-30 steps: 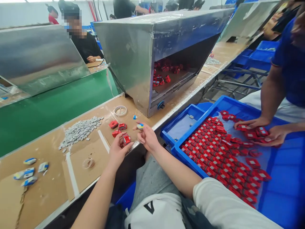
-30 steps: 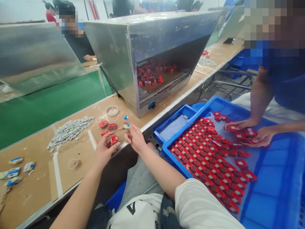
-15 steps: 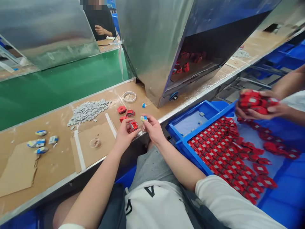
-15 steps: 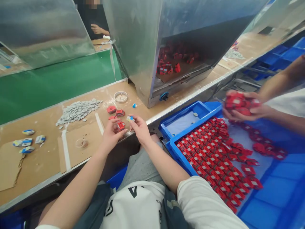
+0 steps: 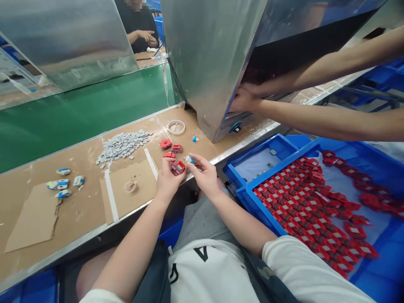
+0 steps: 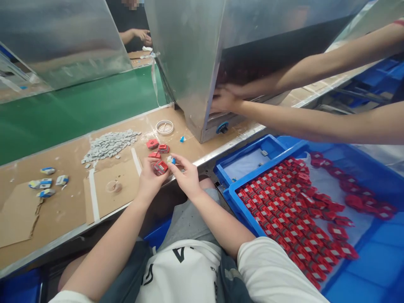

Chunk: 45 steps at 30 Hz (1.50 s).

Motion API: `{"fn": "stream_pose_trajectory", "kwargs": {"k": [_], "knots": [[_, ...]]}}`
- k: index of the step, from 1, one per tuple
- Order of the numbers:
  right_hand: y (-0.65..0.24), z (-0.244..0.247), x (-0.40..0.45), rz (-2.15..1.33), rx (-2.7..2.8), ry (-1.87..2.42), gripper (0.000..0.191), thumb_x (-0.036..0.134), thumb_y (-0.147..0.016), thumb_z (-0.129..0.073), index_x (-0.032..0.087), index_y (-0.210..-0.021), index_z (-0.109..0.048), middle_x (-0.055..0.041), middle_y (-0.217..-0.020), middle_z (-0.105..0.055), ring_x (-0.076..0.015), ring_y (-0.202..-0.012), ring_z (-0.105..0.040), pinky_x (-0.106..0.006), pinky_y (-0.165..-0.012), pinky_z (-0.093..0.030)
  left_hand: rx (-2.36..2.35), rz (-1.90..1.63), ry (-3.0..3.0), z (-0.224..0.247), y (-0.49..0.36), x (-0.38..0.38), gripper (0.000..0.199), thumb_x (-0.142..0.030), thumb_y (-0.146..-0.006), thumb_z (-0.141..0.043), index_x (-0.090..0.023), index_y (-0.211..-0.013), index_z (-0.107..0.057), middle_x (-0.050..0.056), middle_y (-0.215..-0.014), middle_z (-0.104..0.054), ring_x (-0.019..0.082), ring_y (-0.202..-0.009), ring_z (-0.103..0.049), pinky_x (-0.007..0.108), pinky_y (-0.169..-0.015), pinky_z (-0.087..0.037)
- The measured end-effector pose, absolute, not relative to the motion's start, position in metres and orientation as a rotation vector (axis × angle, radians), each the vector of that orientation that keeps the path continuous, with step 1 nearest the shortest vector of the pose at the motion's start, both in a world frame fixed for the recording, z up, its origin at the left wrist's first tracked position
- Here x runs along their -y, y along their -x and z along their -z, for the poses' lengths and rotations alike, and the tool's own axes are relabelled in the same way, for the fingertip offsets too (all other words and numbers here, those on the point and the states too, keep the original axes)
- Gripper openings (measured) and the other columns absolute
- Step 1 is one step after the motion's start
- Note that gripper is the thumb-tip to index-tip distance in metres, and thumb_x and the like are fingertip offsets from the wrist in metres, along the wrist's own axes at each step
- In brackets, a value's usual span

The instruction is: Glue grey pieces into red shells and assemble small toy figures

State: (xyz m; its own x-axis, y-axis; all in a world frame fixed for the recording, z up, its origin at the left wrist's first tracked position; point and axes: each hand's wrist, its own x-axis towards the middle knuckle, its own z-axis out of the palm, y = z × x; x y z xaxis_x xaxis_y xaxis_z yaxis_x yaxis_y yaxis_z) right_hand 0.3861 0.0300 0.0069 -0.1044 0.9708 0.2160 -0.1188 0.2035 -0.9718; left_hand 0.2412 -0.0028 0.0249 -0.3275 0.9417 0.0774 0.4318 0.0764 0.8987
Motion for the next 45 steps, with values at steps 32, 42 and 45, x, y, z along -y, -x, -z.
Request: {"fn": "stream_pose_trajectory", "kwargs": {"k": [32,42,45], "knots": [[-0.394,-0.035,-0.030,-0.873,1.843,0.899,0.039,0.038,-0.111,-0.041,0.024,-0.131,-0.072,-0.0096,-0.132,-0.076,-0.0240,-0.124,-0.071,-0.040,-0.109,-0.054,-1.677,-0.634,-1.948,-0.072,-0.213,0.018,0.054,-0.036,-0.090,-0.070,-0.025,-0.142,-0.062,0.006,-0.089,-0.079,0.026,-0.074,-0.074,0.028,-0.066,-0.046],[-0.396,-0.080,-0.015,-0.906,1.988,0.676,0.025,0.043,-0.109,-0.047,0.025,-0.118,-0.062,-0.0040,-0.105,-0.075,-0.0205,-0.094,-0.072,-0.031,-0.086,-0.052,-2.180,-0.467,-2.552,-0.109,-0.216,0.044,0.047,-0.067,-0.087,-0.064,-0.022,-0.071,-0.059,0.006,-0.058,-0.062,0.019,-0.051,-0.056,0.029,-0.053,-0.019],[-0.401,-0.075,-0.019,-0.904,2.031,0.597,0.029,0.051,-0.105,-0.054,0.023,-0.109,-0.060,-0.0039,-0.101,-0.071,-0.0198,-0.089,-0.069,-0.029,-0.081,-0.050,-2.207,-0.419,-2.442,-0.111,-0.214,0.047,0.049,-0.066,-0.085,-0.062,-0.022,-0.066,-0.053,0.005,-0.055,-0.061,0.018,-0.049,-0.053,0.028,-0.054,-0.019]]}}
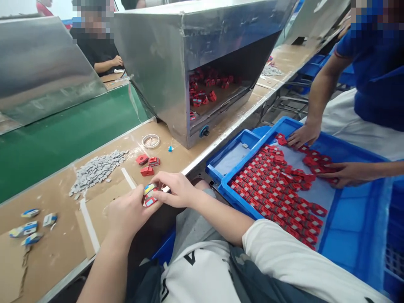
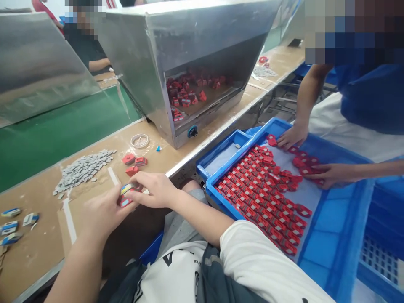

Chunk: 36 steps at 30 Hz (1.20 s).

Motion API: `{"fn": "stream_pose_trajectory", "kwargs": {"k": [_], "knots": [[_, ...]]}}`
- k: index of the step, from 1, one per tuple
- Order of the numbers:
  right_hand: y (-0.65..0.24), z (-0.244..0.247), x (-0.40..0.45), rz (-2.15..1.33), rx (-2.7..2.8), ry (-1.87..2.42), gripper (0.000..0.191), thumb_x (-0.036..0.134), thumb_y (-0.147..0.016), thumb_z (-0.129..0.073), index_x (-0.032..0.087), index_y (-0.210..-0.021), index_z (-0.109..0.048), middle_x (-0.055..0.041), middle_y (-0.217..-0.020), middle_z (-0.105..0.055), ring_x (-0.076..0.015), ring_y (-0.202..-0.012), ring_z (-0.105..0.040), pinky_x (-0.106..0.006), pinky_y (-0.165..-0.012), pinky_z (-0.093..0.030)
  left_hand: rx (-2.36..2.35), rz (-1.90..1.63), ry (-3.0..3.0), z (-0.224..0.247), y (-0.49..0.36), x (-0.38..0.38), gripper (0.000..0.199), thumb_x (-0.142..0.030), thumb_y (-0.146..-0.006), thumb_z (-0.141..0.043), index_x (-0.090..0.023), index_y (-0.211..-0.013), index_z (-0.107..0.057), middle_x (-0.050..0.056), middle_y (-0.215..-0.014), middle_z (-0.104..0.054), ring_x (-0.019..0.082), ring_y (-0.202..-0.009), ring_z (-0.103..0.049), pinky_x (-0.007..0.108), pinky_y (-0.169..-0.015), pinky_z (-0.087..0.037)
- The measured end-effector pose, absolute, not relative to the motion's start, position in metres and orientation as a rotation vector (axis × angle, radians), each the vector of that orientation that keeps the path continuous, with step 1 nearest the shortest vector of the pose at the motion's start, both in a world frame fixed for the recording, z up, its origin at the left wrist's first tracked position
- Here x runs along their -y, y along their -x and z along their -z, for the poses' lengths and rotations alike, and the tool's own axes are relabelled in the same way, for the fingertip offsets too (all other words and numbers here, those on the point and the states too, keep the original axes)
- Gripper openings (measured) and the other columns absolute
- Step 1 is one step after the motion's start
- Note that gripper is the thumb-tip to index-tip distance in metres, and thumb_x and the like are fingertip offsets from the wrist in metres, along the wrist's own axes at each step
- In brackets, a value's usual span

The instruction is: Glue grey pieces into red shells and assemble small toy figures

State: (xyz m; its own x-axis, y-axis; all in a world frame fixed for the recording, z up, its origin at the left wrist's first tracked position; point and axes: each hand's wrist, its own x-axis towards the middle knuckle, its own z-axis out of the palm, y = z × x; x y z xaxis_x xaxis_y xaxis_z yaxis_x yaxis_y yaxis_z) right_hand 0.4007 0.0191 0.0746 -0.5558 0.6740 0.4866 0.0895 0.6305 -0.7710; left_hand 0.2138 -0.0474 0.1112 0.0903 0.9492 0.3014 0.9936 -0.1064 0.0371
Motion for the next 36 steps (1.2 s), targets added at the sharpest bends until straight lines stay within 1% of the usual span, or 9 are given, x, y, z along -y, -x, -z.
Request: {"fn": "stream_pose_trajectory", "kwargs": {"k": [4,7,9,14,16,18,21,28,36], "knots": [[-0.402,-0.062,-0.023,-0.867,2.168,0.550,0.038,0.060,-0.105,-0.051,0.023,-0.106,-0.058,-0.0035,-0.102,-0.069,-0.0192,-0.092,-0.067,-0.029,-0.079,-0.048,2.190,0.489,2.353,-0.103,-0.209,0.050,0.051,-0.069,-0.085,-0.057,-0.022,-0.067,-0.058,0.004,-0.055,-0.061,0.020,-0.051,-0.056,0.026,-0.053,-0.025],[-0.398,-0.060,-0.020,-0.761,2.294,0.608,0.039,0.061,-0.107,-0.047,0.023,-0.106,-0.057,-0.0040,-0.110,-0.071,-0.0186,-0.101,-0.067,-0.028,-0.079,-0.047,2.310,0.869,2.509,-0.091,-0.206,0.052,0.061,-0.072,-0.094,-0.041,-0.021,-0.072,-0.067,0.003,-0.054,-0.062,0.020,-0.051,-0.057,0.027,-0.052,-0.035],[-0.392,-0.062,-0.017,-0.657,2.335,0.741,0.041,0.063,-0.108,-0.045,0.023,-0.102,-0.055,-0.0030,-0.110,-0.071,-0.0180,-0.102,-0.068,-0.027,-0.072,-0.043,2.368,1.049,2.494,-0.082,-0.202,0.052,0.069,-0.071,-0.099,-0.032,-0.022,-0.064,-0.065,0.003,-0.048,-0.058,0.021,-0.047,-0.054,0.029,-0.049,-0.037],[-0.381,-0.064,-0.026,-0.605,2.377,0.927,0.050,0.071,-0.101,-0.053,0.024,-0.085,-0.044,0.0032,-0.092,-0.069,-0.0155,-0.091,-0.068,-0.026,-0.061,-0.033,2.378,1.115,2.434,-0.070,-0.192,0.039,0.050,-0.064,-0.096,-0.044,-0.035,-0.077,-0.080,0.000,-0.069,-0.076,0.031,-0.065,-0.071,0.038,-0.057,-0.052],[-0.384,-0.070,-0.030,-0.665,2.394,0.876,0.052,0.071,-0.100,-0.054,0.024,-0.082,-0.042,0.0042,-0.085,-0.066,-0.0148,-0.085,-0.066,-0.025,-0.062,-0.032,2.317,1.110,2.440,-0.075,-0.193,0.040,0.054,-0.066,-0.098,-0.040,-0.034,-0.081,-0.080,0.002,-0.069,-0.076,0.030,-0.065,-0.070,0.037,-0.057,-0.050],[-0.392,-0.077,-0.029,-0.712,2.402,0.712,0.051,0.071,-0.098,-0.056,0.024,-0.082,-0.043,0.0035,-0.083,-0.065,-0.0147,-0.081,-0.064,-0.025,-0.064,-0.035,2.225,1.083,2.392,-0.086,-0.197,0.048,0.068,-0.073,-0.099,-0.031,-0.026,-0.084,-0.077,0.006,-0.062,-0.071,0.027,-0.058,-0.065,0.033,-0.053,-0.043],[-0.404,-0.083,-0.025,-0.656,2.374,0.446,0.050,0.071,-0.093,-0.062,0.024,-0.084,-0.051,-0.0002,-0.082,-0.064,-0.0176,-0.079,-0.062,-0.027,-0.069,-0.038,1.945,0.913,2.516,-0.105,-0.204,0.062,0.085,-0.093,-0.090,-0.022,-0.021,-0.071,-0.063,0.006,-0.058,-0.064,0.020,-0.051,-0.058,0.030,-0.053,-0.034],[-0.400,-0.081,-0.025,-0.351,2.269,0.061,0.049,0.068,-0.097,-0.061,0.019,-0.091,-0.062,-0.0029,-0.077,-0.059,-0.0173,-0.066,-0.052,-0.032,-0.062,-0.031,1.283,0.665,2.461,-0.133,-0.192,0.073,0.075,-0.092,-0.089,-0.039,-0.021,-0.069,-0.050,0.000,-0.056,-0.053,0.014,-0.049,-0.048,0.031,-0.053,-0.027],[-0.388,-0.092,-0.013,-0.171,2.261,-0.053,0.057,0.069,-0.104,-0.046,0.021,-0.077,-0.057,-0.0014,-0.069,-0.050,-0.0169,-0.062,-0.041,-0.033,-0.060,-0.028,1.195,0.747,2.487,-0.137,-0.188,0.087,0.068,-0.086,-0.092,-0.047,-0.022,-0.067,-0.047,-0.002,-0.055,-0.051,0.013,-0.048,-0.046,0.031,-0.052,-0.029]]}}
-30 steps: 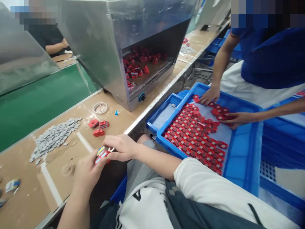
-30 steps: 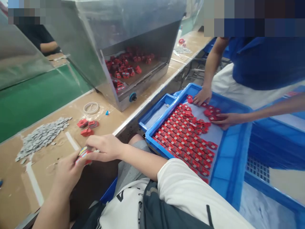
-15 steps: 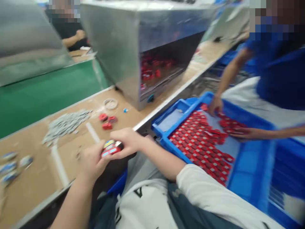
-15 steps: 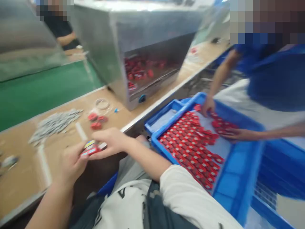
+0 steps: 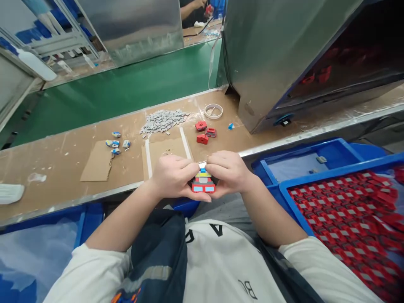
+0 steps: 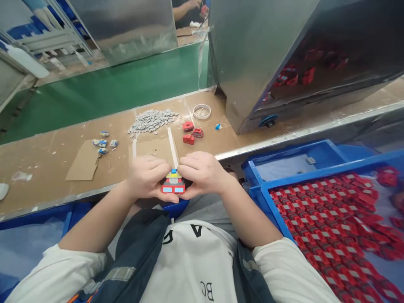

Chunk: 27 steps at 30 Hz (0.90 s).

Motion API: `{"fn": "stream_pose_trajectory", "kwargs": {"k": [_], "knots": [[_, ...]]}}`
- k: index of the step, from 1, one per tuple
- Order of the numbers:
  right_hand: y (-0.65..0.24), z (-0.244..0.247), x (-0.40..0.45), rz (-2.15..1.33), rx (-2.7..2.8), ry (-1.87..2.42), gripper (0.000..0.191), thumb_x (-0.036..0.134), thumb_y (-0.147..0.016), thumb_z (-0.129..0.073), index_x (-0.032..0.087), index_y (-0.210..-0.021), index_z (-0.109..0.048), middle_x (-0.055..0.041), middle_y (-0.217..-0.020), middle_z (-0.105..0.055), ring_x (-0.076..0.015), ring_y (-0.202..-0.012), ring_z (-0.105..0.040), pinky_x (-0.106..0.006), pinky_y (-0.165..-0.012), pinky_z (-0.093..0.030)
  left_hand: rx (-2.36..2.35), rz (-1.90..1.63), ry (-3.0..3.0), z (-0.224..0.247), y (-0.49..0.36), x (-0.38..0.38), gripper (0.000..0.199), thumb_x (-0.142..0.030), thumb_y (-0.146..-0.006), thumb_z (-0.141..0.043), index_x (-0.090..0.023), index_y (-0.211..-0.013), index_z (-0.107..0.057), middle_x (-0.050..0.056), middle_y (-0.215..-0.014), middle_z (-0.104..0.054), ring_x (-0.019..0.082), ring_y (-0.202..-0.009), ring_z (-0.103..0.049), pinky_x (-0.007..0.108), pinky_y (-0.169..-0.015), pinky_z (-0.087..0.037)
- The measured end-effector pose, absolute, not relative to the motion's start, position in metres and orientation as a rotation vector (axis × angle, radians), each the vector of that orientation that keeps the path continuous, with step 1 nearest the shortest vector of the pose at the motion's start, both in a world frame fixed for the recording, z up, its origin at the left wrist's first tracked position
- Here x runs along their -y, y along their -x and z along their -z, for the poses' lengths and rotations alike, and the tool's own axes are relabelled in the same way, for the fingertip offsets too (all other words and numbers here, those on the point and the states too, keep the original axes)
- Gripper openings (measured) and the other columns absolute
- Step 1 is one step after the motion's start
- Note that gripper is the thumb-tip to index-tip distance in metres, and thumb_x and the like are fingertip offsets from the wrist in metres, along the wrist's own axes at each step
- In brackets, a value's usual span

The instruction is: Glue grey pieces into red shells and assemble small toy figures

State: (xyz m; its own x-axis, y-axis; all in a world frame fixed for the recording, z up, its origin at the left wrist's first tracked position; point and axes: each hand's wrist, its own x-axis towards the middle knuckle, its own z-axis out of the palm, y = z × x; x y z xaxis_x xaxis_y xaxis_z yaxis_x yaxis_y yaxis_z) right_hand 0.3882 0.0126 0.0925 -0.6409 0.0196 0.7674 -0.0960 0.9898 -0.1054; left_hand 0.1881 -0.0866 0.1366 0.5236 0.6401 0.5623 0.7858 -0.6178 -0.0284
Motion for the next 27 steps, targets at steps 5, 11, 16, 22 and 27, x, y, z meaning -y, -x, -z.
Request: {"fn": "stream_pose_trajectory", "kwargs": {"k": [5,11,16,22,27], "knots": [[-0.384,-0.086,-0.005,-0.188,2.229,-0.105,0.056,0.068,-0.104,-0.048,0.022,-0.072,-0.053,0.0003,-0.067,-0.042,-0.0168,-0.061,-0.035,-0.034,-0.060,-0.026,1.154,0.757,2.594,-0.137,-0.184,0.091,0.068,-0.085,-0.092,-0.047,-0.022,-0.067,-0.046,-0.003,-0.055,-0.050,0.013,-0.048,-0.046,0.031,-0.052,-0.029],[-0.380,-0.077,-0.007,-0.229,2.206,-0.114,0.053,0.068,-0.098,-0.058,0.022,-0.073,-0.052,0.0017,-0.067,-0.041,-0.0159,-0.060,-0.036,-0.033,-0.061,-0.025,1.247,0.672,2.603,-0.136,-0.182,0.092,0.070,-0.087,-0.092,-0.042,-0.022,-0.067,-0.050,-0.001,-0.056,-0.054,0.014,-0.050,-0.048,0.032,-0.054,-0.029],[-0.380,-0.068,-0.010,-0.188,2.237,-0.026,0.053,0.070,-0.097,-0.057,0.022,-0.075,-0.054,0.0017,-0.065,-0.045,-0.0159,-0.060,-0.043,-0.033,-0.060,-0.029,1.352,0.600,2.518,-0.137,-0.187,0.096,0.067,-0.080,-0.098,-0.041,-0.021,-0.067,-0.053,0.001,-0.057,-0.058,0.016,-0.052,-0.052,0.033,-0.055,-0.029],[-0.386,-0.061,-0.001,-0.196,2.553,0.197,0.054,0.073,-0.096,-0.056,0.022,-0.080,-0.056,0.0001,-0.073,-0.054,-0.0161,-0.068,-0.057,-0.031,-0.066,-0.038,1.442,0.610,2.595,-0.113,-0.177,0.102,0.052,-0.067,-0.102,-0.048,-0.021,-0.085,-0.064,0.002,-0.066,-0.066,0.018,-0.057,-0.063,0.030,-0.054,-0.037],[-0.394,-0.065,0.006,-0.276,2.555,0.338,0.054,0.072,-0.100,-0.051,0.022,-0.078,-0.053,0.0001,-0.073,-0.058,-0.0152,-0.071,-0.060,-0.030,-0.067,-0.039,1.478,0.662,2.745,-0.099,-0.173,0.095,0.071,-0.068,-0.101,-0.048,-0.022,-0.156,-0.046,0.007,-0.108,-0.081,0.024,-0.081,-0.079,0.027,-0.065,-0.055]]}}
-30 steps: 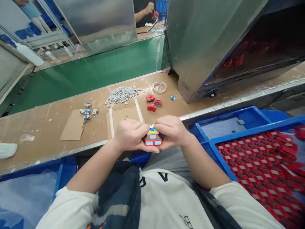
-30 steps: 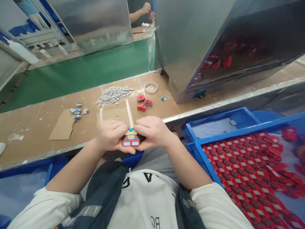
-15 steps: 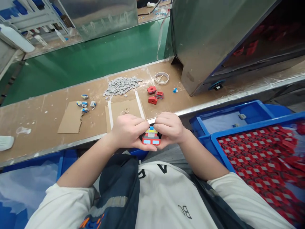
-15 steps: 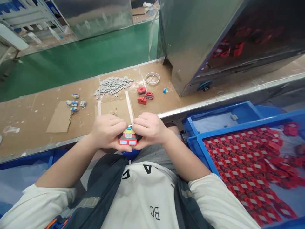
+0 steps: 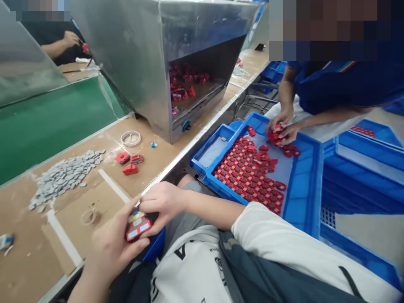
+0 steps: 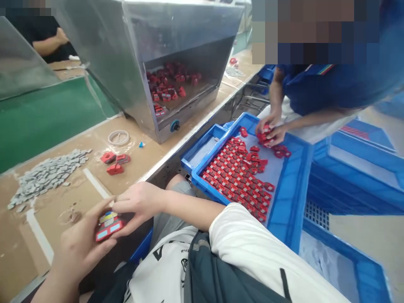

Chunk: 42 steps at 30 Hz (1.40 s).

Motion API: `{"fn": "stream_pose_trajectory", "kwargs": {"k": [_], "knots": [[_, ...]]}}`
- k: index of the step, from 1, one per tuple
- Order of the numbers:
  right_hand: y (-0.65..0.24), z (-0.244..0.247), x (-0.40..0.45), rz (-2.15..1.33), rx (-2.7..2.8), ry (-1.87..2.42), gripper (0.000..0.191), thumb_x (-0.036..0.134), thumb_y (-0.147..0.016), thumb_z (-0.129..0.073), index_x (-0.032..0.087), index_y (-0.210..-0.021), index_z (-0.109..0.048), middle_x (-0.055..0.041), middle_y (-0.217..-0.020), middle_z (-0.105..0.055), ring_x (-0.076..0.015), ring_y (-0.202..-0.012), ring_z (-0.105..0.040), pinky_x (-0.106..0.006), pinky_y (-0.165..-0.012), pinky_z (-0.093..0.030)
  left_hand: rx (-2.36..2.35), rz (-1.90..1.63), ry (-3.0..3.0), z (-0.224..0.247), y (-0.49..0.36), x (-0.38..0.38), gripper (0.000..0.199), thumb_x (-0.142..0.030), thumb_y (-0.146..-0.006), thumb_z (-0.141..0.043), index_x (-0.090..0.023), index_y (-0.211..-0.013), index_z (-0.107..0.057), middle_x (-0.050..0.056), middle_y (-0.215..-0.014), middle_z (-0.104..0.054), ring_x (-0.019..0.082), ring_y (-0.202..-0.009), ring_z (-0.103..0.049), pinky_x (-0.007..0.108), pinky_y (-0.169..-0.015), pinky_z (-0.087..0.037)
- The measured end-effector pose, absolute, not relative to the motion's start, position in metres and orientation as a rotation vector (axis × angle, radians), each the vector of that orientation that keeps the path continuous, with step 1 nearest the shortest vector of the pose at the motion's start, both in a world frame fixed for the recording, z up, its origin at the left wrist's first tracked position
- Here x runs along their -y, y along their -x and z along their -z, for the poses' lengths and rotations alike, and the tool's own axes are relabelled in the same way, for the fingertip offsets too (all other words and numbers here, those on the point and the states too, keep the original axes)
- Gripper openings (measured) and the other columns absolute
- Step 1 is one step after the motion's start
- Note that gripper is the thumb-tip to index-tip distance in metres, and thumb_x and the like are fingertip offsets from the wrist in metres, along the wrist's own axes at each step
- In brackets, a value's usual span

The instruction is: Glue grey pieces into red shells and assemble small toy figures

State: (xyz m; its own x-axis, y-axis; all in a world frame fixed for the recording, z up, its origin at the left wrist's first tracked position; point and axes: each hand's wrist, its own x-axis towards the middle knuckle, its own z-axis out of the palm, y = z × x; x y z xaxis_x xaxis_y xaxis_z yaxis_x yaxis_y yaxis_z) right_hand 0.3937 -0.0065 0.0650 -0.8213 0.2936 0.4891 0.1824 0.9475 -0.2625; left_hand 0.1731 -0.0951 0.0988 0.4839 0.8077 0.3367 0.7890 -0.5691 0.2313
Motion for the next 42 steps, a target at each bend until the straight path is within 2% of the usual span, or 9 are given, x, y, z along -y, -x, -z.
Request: {"fn": "stream_pose_trajectory", "kwargs": {"k": [4,9,15,21,23,25,28,36,42], "knots": [[-0.402,-0.062,0.017,-0.315,2.511,0.463,0.060,0.079,-0.094,-0.055,0.022,-0.077,-0.051,0.0001,-0.072,-0.061,-0.0153,-0.069,-0.060,-0.030,-0.063,-0.037,-1.235,-0.656,-2.694,-0.101,-0.179,0.089,0.083,-0.070,-0.099,-0.053,-0.026,-0.167,-0.035,0.011,-0.131,-0.078,0.026,-0.099,-0.081,0.026,-0.076,-0.061],[-0.406,-0.050,0.025,-0.482,2.472,0.518,0.062,0.081,-0.091,-0.058,0.022,-0.075,-0.049,-0.0003,-0.074,-0.065,-0.0144,-0.070,-0.063,-0.028,-0.062,-0.038,-1.198,-0.725,-2.585,-0.097,-0.184,0.092,0.075,-0.070,-0.100,-0.050,-0.029,-0.162,-0.046,0.009,-0.115,-0.083,0.026,-0.086,-0.082,0.026,-0.069,-0.061],[-0.384,-0.042,0.026,-0.710,2.340,0.545,0.062,0.080,-0.089,-0.063,0.022,-0.073,-0.046,0.0016,-0.070,-0.061,-0.0130,-0.069,-0.059,-0.025,-0.064,-0.039,-1.448,-0.907,-2.187,-0.093,-0.190,0.107,0.059,-0.057,-0.106,-0.038,-0.022,-0.149,-0.059,0.005,-0.090,-0.080,0.021,-0.064,-0.073,0.028,-0.058,-0.055],[-0.368,-0.048,0.026,-0.822,2.188,0.474,0.062,0.078,-0.090,-0.060,0.023,-0.070,-0.040,0.0049,-0.064,-0.048,-0.0106,-0.060,-0.047,-0.025,-0.059,-0.033,-1.603,-1.019,-1.876,-0.101,-0.197,0.118,0.056,-0.058,-0.105,-0.042,-0.016,-0.139,-0.056,0.005,-0.083,-0.076,0.021,-0.066,-0.070,0.031,-0.064,-0.055],[-0.365,-0.051,0.026,-0.797,2.156,0.401,0.061,0.077,-0.093,-0.055,0.023,-0.070,-0.041,0.0056,-0.063,-0.043,-0.0107,-0.057,-0.042,-0.026,-0.057,-0.030,-1.617,-1.025,-1.900,-0.105,-0.196,0.119,0.056,-0.065,-0.105,-0.039,-0.016,-0.126,-0.058,0.004,-0.077,-0.073,0.019,-0.064,-0.068,0.028,-0.062,-0.051],[-0.363,-0.055,0.024,-0.737,2.113,0.290,0.060,0.076,-0.096,-0.051,0.023,-0.070,-0.043,0.0052,-0.063,-0.040,-0.0118,-0.058,-0.040,-0.027,-0.058,-0.029,-1.633,-0.967,-2.080,-0.111,-0.193,0.119,0.064,-0.078,-0.100,-0.039,-0.018,-0.094,-0.062,0.002,-0.067,-0.065,0.016,-0.056,-0.060,0.026,-0.054,-0.041],[-0.359,-0.062,0.022,-0.662,2.062,0.132,0.060,0.075,-0.098,-0.046,0.023,-0.069,-0.044,0.0038,-0.064,-0.038,-0.0136,-0.059,-0.037,-0.029,-0.058,-0.027,-1.639,-0.986,-2.276,-0.119,-0.187,0.120,0.076,-0.089,-0.094,-0.030,-0.021,-0.064,-0.046,-0.002,-0.053,-0.047,0.012,-0.046,-0.041,0.028,-0.050,-0.027],[-0.350,-0.079,0.020,-0.537,2.035,-0.180,0.052,0.068,-0.096,-0.055,0.024,-0.070,-0.045,0.0026,-0.065,-0.035,-0.0166,-0.059,-0.033,-0.034,-0.060,-0.025,-1.514,-1.065,-2.588,-0.129,-0.179,0.129,0.073,-0.091,-0.087,-0.048,-0.023,-0.061,-0.040,-0.004,-0.051,-0.038,0.013,-0.048,-0.036,0.032,-0.054,-0.025],[-0.347,-0.084,0.017,-0.368,2.048,-0.299,0.060,0.076,-0.087,-0.064,0.025,-0.065,-0.043,0.0037,-0.065,-0.030,-0.0154,-0.057,-0.029,-0.034,-0.059,-0.022,-1.485,-0.953,-2.714,-0.138,-0.177,0.132,0.074,-0.093,-0.084,-0.049,-0.023,-0.060,-0.043,-0.003,-0.052,-0.040,0.013,-0.048,-0.036,0.033,-0.054,-0.029]]}}
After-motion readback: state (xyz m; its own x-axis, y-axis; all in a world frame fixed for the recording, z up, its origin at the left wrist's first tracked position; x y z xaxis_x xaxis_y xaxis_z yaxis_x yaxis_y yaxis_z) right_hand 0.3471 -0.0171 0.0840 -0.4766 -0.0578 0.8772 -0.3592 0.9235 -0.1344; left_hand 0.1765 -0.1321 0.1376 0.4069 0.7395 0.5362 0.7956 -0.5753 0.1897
